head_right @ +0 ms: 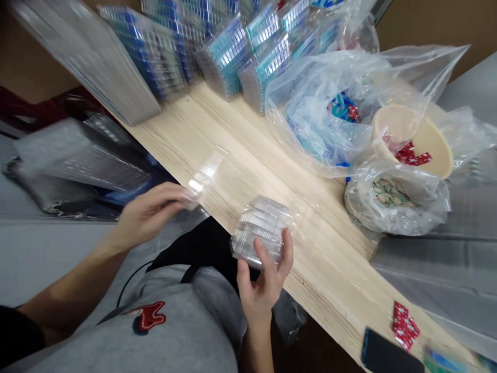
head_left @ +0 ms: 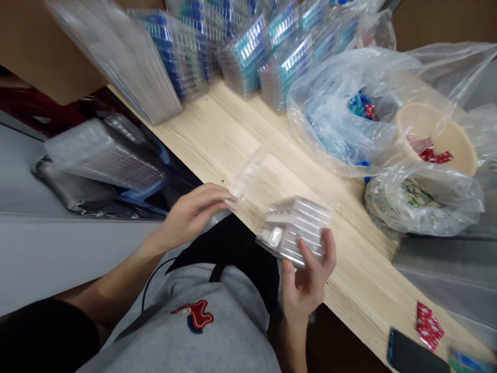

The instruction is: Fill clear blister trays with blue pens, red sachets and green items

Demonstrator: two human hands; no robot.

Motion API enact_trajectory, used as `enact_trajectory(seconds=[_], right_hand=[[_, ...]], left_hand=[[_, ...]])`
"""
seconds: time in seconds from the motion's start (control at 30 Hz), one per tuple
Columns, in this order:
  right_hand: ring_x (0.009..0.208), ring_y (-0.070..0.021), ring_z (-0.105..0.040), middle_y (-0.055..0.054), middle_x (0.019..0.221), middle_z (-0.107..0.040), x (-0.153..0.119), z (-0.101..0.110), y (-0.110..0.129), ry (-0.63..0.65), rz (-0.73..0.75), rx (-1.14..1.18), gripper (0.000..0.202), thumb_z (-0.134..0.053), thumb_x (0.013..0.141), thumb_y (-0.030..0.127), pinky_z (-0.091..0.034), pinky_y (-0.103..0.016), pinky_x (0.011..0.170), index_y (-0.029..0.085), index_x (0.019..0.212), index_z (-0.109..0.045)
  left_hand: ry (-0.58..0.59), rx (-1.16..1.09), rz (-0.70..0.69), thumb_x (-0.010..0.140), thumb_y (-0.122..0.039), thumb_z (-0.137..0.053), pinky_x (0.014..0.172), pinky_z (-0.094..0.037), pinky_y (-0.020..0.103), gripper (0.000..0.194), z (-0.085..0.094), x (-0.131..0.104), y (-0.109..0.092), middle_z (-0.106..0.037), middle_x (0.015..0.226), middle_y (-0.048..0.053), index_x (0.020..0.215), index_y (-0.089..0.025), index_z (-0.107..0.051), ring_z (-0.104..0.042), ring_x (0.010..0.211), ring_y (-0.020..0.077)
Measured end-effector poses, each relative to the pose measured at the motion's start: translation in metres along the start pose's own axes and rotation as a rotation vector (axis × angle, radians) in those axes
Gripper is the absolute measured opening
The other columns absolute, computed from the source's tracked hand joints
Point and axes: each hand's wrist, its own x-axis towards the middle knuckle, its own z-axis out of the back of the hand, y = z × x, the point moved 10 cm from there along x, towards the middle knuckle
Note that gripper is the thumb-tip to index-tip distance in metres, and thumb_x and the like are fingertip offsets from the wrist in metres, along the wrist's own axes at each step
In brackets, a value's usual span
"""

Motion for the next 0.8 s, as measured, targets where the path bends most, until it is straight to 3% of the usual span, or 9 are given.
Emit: enact_trajectory(seconds=[0.07,0.2,0.33,0.4,0.47,0.57,0.63,0.7,0.8], right_hand=[[0.142,-0.0341,-0.03,-0.003,0.154,-0.031,-0.001,0.003,-0.001,-0.016,0.0,0.007,0.046,-0.06,0.088,0.019,-0.031,-0.066,0.109,0.034,0.131,-0.054],[0.142,-0.0316,-0.031,-0.003,0.155,-0.031,-0.003,0.007,-0.001,-0.032,0.018,0.0,0.047,-0.059,0.087,0.017,-0.026,-0.066,0.111,0.032,0.131,-0.054],[0.141,-0.03,-0.032,-0.004,0.155,-0.029,-0.004,0.004,-0.001,-0.023,0.054,-0.015,0.047,-0.06,0.087,0.016,-0.027,-0.064,0.111,0.031,0.131,-0.054],[0.141,-0.0295,-0.031,-0.005,0.156,-0.028,-0.004,0.001,0.0,-0.019,0.072,-0.023,0.048,-0.06,0.087,0.016,-0.031,-0.061,0.111,0.031,0.132,-0.053],[0.142,-0.0295,-0.031,-0.004,0.156,-0.027,-0.004,-0.003,0.001,-0.012,0.075,-0.028,0.049,-0.06,0.087,0.016,-0.035,-0.059,0.109,0.031,0.132,-0.052],[0.141,-0.0305,-0.031,-0.004,0.156,-0.027,-0.003,-0.008,0.004,-0.006,0.058,-0.04,0.048,-0.059,0.088,0.018,-0.041,-0.057,0.106,0.033,0.133,-0.051],[0.141,-0.0305,-0.032,-0.004,0.156,-0.027,-0.003,-0.009,0.006,-0.01,0.047,-0.049,0.048,-0.059,0.09,0.02,-0.041,-0.058,0.106,0.034,0.134,-0.05],[0.142,-0.0291,-0.03,-0.003,0.156,-0.026,-0.003,-0.008,0.007,0.0,0.037,-0.052,0.048,-0.059,0.09,0.021,-0.04,-0.058,0.107,0.036,0.135,-0.048],[0.144,-0.0273,-0.027,-0.001,0.158,-0.021,-0.005,-0.009,0.007,0.061,0.024,-0.061,0.051,-0.057,0.092,0.021,-0.038,-0.057,0.109,0.038,0.138,-0.044]], left_hand=[[0.09,0.229,-0.072,0.092,-0.022,-0.049,0.1,-0.046,0.042,0.021,-0.019,0.002,0.012,-0.07,0.101,0.007,0.101,-0.022,-0.068,-0.063,0.099,0.0197],[0.208,0.462,-0.062,0.089,-0.008,-0.039,0.111,-0.032,0.056,0.034,-0.051,0.002,0.065,-0.067,0.109,0.013,0.106,-0.017,-0.067,-0.059,0.112,0.0248],[0.101,0.525,0.006,0.088,-0.006,-0.038,0.113,-0.014,0.067,0.037,-0.04,0.012,0.095,-0.063,0.122,0.015,0.111,-0.017,-0.064,-0.047,0.13,0.0306],[-0.025,0.514,0.046,0.089,-0.008,-0.039,0.112,-0.011,0.07,0.035,-0.024,0.017,0.087,-0.059,0.127,0.017,0.114,-0.015,-0.063,-0.042,0.134,0.0334],[-0.043,0.373,0.04,0.092,-0.015,-0.043,0.112,-0.023,0.063,0.031,-0.022,0.017,0.062,-0.059,0.128,0.017,0.117,-0.016,-0.06,-0.048,0.129,0.0304],[0.288,-0.043,-0.044,0.093,-0.027,-0.051,0.098,-0.048,0.037,0.023,-0.066,0.002,0.005,-0.067,0.112,0.01,0.111,-0.019,-0.063,-0.062,0.107,0.0195],[0.445,-0.243,-0.073,0.089,-0.03,-0.059,0.088,-0.052,0.028,0.02,-0.09,-0.013,-0.028,-0.069,0.103,0.007,0.105,-0.019,-0.065,-0.065,0.098,0.0165],[0.413,-0.316,-0.076,0.089,-0.029,-0.06,0.084,-0.052,0.026,0.016,-0.096,-0.019,-0.042,-0.07,0.097,0.006,0.099,-0.018,-0.066,-0.065,0.093,0.0153],[0.319,-0.332,-0.083,0.092,-0.025,-0.055,0.079,-0.052,0.025,0.014,-0.093,-0.021,-0.042,-0.07,0.09,0.005,0.092,-0.018,-0.066,-0.066,0.086,0.0141]])
